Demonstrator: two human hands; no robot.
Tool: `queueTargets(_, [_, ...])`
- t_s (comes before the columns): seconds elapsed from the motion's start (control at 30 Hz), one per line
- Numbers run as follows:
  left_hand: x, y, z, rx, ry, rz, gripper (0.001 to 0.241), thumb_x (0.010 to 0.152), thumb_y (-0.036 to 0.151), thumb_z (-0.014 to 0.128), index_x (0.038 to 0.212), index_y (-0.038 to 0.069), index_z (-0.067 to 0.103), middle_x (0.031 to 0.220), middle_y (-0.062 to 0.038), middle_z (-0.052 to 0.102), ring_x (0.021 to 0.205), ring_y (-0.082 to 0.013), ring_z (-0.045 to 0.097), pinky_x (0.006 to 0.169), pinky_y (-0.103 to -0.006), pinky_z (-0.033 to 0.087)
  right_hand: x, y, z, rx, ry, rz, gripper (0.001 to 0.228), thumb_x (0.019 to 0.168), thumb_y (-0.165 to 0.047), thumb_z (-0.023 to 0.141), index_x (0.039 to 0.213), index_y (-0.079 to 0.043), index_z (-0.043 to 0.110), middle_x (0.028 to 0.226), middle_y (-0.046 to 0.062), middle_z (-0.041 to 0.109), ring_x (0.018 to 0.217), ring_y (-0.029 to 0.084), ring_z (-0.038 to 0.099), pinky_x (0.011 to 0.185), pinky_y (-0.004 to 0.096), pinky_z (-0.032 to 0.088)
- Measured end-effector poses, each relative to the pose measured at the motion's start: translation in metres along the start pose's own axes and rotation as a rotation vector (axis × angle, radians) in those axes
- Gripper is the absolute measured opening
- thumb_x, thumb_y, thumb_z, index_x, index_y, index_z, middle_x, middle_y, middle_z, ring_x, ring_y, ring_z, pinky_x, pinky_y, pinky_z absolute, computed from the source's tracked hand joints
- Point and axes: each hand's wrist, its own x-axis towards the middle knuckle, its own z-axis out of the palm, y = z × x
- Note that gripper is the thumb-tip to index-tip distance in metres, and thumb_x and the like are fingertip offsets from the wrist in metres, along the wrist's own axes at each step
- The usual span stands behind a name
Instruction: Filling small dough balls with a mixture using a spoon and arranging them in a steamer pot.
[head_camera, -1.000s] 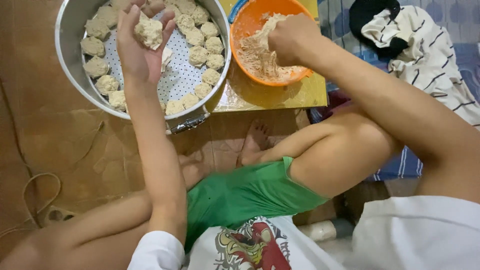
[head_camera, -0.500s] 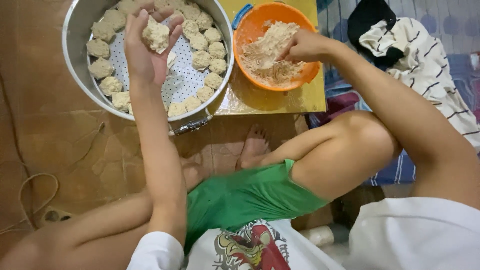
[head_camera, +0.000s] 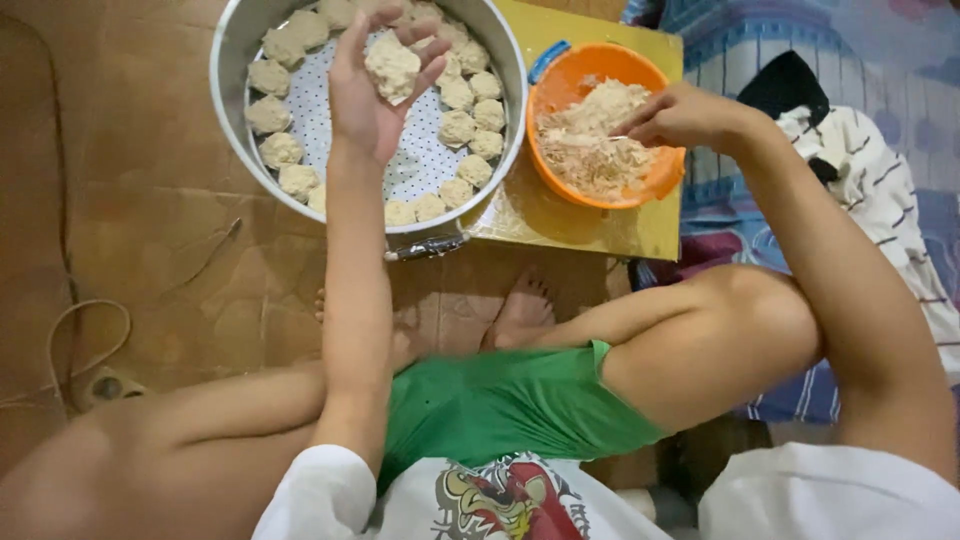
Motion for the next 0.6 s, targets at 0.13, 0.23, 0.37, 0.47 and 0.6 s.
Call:
queueTargets(0.13, [-0.003,-0.001,0.002,0.03,-0.012,0.057,0.039,0.098,0.035,0.047,0.118,0.005,0.061,0.108,-0.018,0.073,0.099,-0.0305,0.076,0.083,-0.036,0.067,-0.025,-0.028,-0.012,-0.204,0.16,-0.139,0.032,0.091,-0.011,0.067,0.12,-0.003,0.078,0.091,0.014,0.073,0.069,0.021,0.054,0.062,0.035,0.046])
queueTargets(0.23, [0.0,-0.006,-0.001,0.033,-0.087,0.08,0.036,0.097,0.034,0.05,0.117,0.005,0.059,0.105,-0.018,0.072,0.094,-0.0268,0.074,0.079,-0.0362,0.065,-0.043,-0.062,-0.005,-0.22,0.393,-0.491,0.036,0.096,-0.004,0.063,0.128,0.009,0.073,0.071,0.017,0.059,0.054,0.02,0.04,0.047,0.035,0.036])
queueTargets(0.37, [0.007,-0.014,-0.006,0.091,-0.145,0.064,0.039,0.103,0.033,0.039,0.12,0.005,0.061,0.107,-0.02,0.072,0.095,-0.0282,0.076,0.076,-0.0321,0.067,-0.045,-0.108,0.023,-0.104,0.324,-0.72,0.051,0.096,0.016,0.048,0.141,-0.001,0.068,0.092,0.01,0.056,0.069,0.016,0.042,0.059,0.027,0.036])
queueTargets(0.47, [0.002,-0.011,-0.001,0.13,-0.185,0.043,0.04,0.104,0.036,0.04,0.121,0.007,0.062,0.112,-0.019,0.073,0.097,-0.0272,0.076,0.078,-0.0325,0.067,-0.037,-0.124,0.04,-0.169,0.332,-0.871,0.052,0.097,0.018,0.053,0.141,-0.006,0.069,0.098,0.009,0.053,0.073,0.018,0.044,0.061,0.03,0.036])
queueTargets(0.6, [-0.008,-0.002,0.009,0.167,-0.242,0.033,0.04,0.103,0.042,0.041,0.123,0.012,0.06,0.114,-0.017,0.074,0.097,-0.0257,0.074,0.088,-0.0377,0.065,-0.022,-0.126,0.055,-0.241,0.4,-0.997,0.054,0.096,0.019,0.057,0.141,-0.008,0.069,0.1,0.009,0.05,0.07,0.019,0.042,0.058,0.032,0.035])
